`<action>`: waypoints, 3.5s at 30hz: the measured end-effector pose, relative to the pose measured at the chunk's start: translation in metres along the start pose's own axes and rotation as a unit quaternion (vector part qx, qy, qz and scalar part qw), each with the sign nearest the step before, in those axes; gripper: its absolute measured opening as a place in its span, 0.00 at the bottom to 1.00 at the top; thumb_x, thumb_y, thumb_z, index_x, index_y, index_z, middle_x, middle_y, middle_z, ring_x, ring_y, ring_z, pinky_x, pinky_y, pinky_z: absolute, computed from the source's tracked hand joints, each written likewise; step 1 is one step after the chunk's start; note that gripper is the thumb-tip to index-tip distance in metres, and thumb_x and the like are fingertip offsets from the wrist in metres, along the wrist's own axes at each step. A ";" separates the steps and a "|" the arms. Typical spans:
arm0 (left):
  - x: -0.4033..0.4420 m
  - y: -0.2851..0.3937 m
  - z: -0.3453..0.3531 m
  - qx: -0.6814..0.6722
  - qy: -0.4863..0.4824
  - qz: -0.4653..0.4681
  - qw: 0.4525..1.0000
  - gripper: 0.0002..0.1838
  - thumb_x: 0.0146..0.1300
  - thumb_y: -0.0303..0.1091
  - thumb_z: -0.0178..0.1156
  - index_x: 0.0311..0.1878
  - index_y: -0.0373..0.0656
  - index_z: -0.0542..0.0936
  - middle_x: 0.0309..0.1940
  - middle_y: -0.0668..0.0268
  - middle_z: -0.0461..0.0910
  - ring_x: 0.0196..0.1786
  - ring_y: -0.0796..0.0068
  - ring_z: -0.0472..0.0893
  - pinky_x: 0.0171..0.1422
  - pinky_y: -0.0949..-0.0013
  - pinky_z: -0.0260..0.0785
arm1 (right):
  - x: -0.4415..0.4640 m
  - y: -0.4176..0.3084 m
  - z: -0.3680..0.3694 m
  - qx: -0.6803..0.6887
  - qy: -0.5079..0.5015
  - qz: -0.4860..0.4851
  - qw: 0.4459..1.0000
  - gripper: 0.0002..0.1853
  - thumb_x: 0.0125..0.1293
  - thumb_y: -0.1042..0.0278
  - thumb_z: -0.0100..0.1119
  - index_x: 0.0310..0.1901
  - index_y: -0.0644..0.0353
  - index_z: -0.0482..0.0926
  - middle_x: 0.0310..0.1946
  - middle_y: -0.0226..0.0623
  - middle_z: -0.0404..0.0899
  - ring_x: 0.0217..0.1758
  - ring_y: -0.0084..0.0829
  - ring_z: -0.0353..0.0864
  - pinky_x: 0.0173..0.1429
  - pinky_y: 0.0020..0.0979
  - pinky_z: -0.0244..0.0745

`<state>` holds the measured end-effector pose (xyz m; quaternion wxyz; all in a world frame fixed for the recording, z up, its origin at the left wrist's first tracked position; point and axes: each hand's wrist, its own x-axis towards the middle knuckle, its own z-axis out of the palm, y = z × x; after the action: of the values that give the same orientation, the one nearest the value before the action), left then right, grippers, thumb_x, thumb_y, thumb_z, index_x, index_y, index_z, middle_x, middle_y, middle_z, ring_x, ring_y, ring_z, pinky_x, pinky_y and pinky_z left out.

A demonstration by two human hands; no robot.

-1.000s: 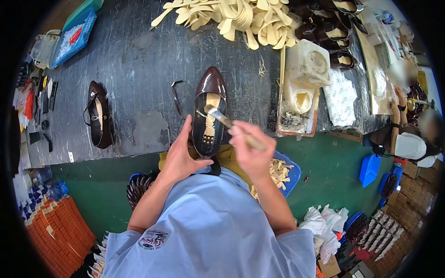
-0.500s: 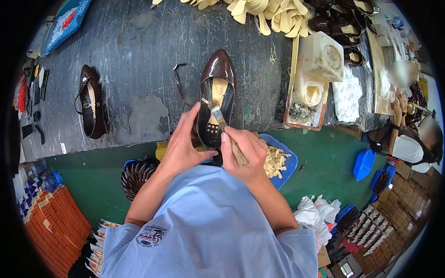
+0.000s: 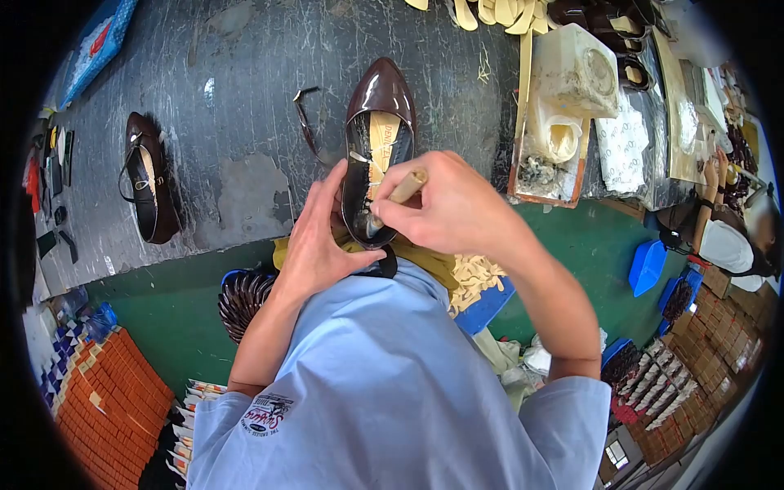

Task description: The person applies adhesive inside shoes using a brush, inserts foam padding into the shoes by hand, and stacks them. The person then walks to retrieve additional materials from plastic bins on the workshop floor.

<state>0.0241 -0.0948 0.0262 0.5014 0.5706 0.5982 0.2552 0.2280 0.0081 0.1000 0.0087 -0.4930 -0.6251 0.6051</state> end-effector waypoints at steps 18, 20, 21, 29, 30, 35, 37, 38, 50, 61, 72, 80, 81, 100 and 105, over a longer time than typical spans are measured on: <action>0.000 0.000 0.004 0.016 0.010 0.015 1.000 0.71 0.39 0.32 0.88 0.86 0.42 0.54 0.54 0.53 0.73 0.48 0.56 0.81 0.54 0.56 0.81 | 0.015 0.023 0.042 -0.421 0.289 -0.312 0.801 0.16 0.59 0.73 0.69 0.48 0.69 0.83 0.40 0.39 0.77 0.40 0.38 0.83 0.39 0.36 0.85; -0.001 -0.002 0.009 0.035 0.019 0.029 0.999 0.70 0.39 0.32 0.88 0.86 0.40 0.54 0.54 0.52 0.73 0.48 0.56 0.81 0.54 0.56 0.80 | 0.030 0.039 0.051 -0.423 0.350 -0.327 0.769 0.14 0.61 0.73 0.70 0.47 0.69 0.83 0.37 0.38 0.77 0.37 0.36 0.83 0.36 0.34 0.84; -0.001 -0.002 0.012 0.037 0.019 0.029 0.999 0.70 0.40 0.32 0.88 0.86 0.39 0.54 0.54 0.52 0.73 0.48 0.55 0.81 0.55 0.55 0.79 | 0.037 0.045 0.055 -0.407 0.381 -0.327 0.763 0.14 0.62 0.74 0.71 0.48 0.69 0.83 0.35 0.38 0.78 0.35 0.36 0.83 0.35 0.34 0.83; -0.007 -0.008 0.028 0.063 0.062 0.065 0.994 0.69 0.43 0.33 0.86 0.86 0.39 0.51 0.56 0.50 0.73 0.55 0.47 0.79 0.60 0.50 0.75 | 0.017 0.050 0.085 -0.227 0.530 -0.287 0.765 0.07 0.65 0.82 0.72 0.42 0.69 0.84 0.25 0.42 0.83 0.22 0.38 0.84 0.27 0.36 0.78; -0.007 -0.008 0.027 0.065 0.058 0.058 0.995 0.70 0.43 0.33 0.86 0.86 0.39 0.51 0.56 0.50 0.73 0.55 0.47 0.79 0.60 0.50 0.75 | 0.006 0.048 0.089 -0.200 0.522 -0.275 0.782 0.04 0.66 0.83 0.70 0.40 0.68 0.84 0.27 0.43 0.85 0.23 0.37 0.85 0.27 0.35 0.77; -0.006 -0.003 0.024 0.067 0.033 0.037 0.997 0.70 0.44 0.33 0.86 0.87 0.39 0.50 0.56 0.50 0.74 0.55 0.47 0.80 0.59 0.50 0.76 | -0.043 0.034 0.104 -0.157 0.467 -0.197 0.848 0.04 0.65 0.82 0.71 0.40 0.66 0.85 0.26 0.41 0.85 0.21 0.36 0.85 0.27 0.35 0.75; -0.006 -0.005 0.025 0.059 0.038 0.044 0.997 0.69 0.45 0.33 0.87 0.87 0.39 0.50 0.56 0.49 0.74 0.54 0.47 0.80 0.59 0.51 0.77 | -0.059 0.023 0.103 -0.143 0.429 -0.159 0.878 0.04 0.65 0.82 0.71 0.40 0.65 0.85 0.25 0.40 0.85 0.21 0.36 0.84 0.27 0.35 0.75; -0.006 -0.006 0.026 0.056 0.040 0.048 0.996 0.69 0.45 0.33 0.87 0.87 0.39 0.50 0.56 0.49 0.75 0.54 0.47 0.80 0.59 0.51 0.77 | -0.060 0.022 0.102 -0.115 0.425 -0.156 0.884 0.04 0.66 0.82 0.70 0.40 0.65 0.85 0.25 0.42 0.85 0.21 0.36 0.84 0.27 0.35 0.75; -0.007 0.016 0.003 0.106 0.002 0.030 0.994 0.72 0.44 0.38 0.87 0.86 0.35 0.48 0.61 0.43 0.73 0.59 0.36 0.81 0.61 0.45 0.79 | -0.067 0.014 0.074 -0.089 0.333 -0.250 0.905 0.14 0.58 0.87 0.70 0.46 0.67 0.88 0.39 0.45 0.81 0.37 0.39 0.84 0.41 0.33 0.79; 0.241 0.071 -0.022 0.240 0.359 0.269 0.861 0.16 0.60 0.31 0.76 0.48 0.39 0.83 0.44 0.57 0.83 0.49 0.51 0.85 0.54 0.56 0.80 | -0.095 0.031 0.040 0.010 0.577 -0.253 0.776 0.13 0.62 0.89 0.65 0.47 0.71 0.88 0.40 0.46 0.86 0.40 0.32 0.84 0.46 0.28 0.78; 0.141 0.076 -0.026 0.354 0.165 0.347 0.853 0.02 0.65 0.27 0.68 0.39 0.40 0.87 0.36 0.59 0.82 0.42 0.53 0.83 0.46 0.51 0.76 | -0.097 0.072 0.042 0.060 0.586 -0.227 0.775 0.12 0.63 0.89 0.65 0.47 0.70 0.88 0.40 0.44 0.86 0.39 0.30 0.85 0.44 0.27 0.78; 0.033 0.043 0.003 0.363 0.064 0.282 0.885 0.08 0.61 0.25 0.68 0.43 0.41 0.90 0.36 0.67 0.81 0.44 0.63 0.78 0.49 0.59 0.68 | -0.090 0.069 0.037 0.061 0.585 -0.241 0.772 0.13 0.63 0.89 0.64 0.48 0.70 0.88 0.40 0.44 0.86 0.39 0.30 0.84 0.45 0.27 0.77; 0.027 0.041 0.004 0.355 0.063 0.275 0.891 0.08 0.60 0.25 0.69 0.42 0.41 0.90 0.36 0.67 0.82 0.44 0.63 0.78 0.49 0.59 0.67 | -0.091 0.069 0.038 0.062 0.585 -0.239 0.772 0.13 0.63 0.89 0.64 0.48 0.70 0.88 0.40 0.44 0.86 0.39 0.30 0.84 0.45 0.27 0.77; 0.047 0.049 -0.014 0.435 -0.006 0.213 0.875 0.30 0.49 0.40 0.82 0.56 0.40 0.88 0.68 0.62 0.79 0.69 0.57 0.72 0.67 0.53 0.63 | -0.089 0.079 0.045 0.079 0.591 -0.209 0.775 0.12 0.65 0.89 0.65 0.48 0.69 0.88 0.41 0.43 0.87 0.37 0.26 0.83 0.40 0.25 0.76; 0.054 0.052 -0.006 0.496 -0.070 0.163 0.850 0.42 0.44 0.45 0.84 0.63 0.36 0.83 0.73 0.63 0.78 0.70 0.58 0.71 0.67 0.51 0.61 | -0.089 0.079 0.043 0.085 0.584 -0.204 0.781 0.12 0.65 0.89 0.64 0.48 0.70 0.88 0.42 0.43 0.87 0.37 0.25 0.83 0.41 0.25 0.76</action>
<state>0.0490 -0.0307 0.0569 0.1430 0.8493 0.5068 -0.0382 0.2952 -0.0975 0.0804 0.5374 -0.6102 -0.5321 0.2360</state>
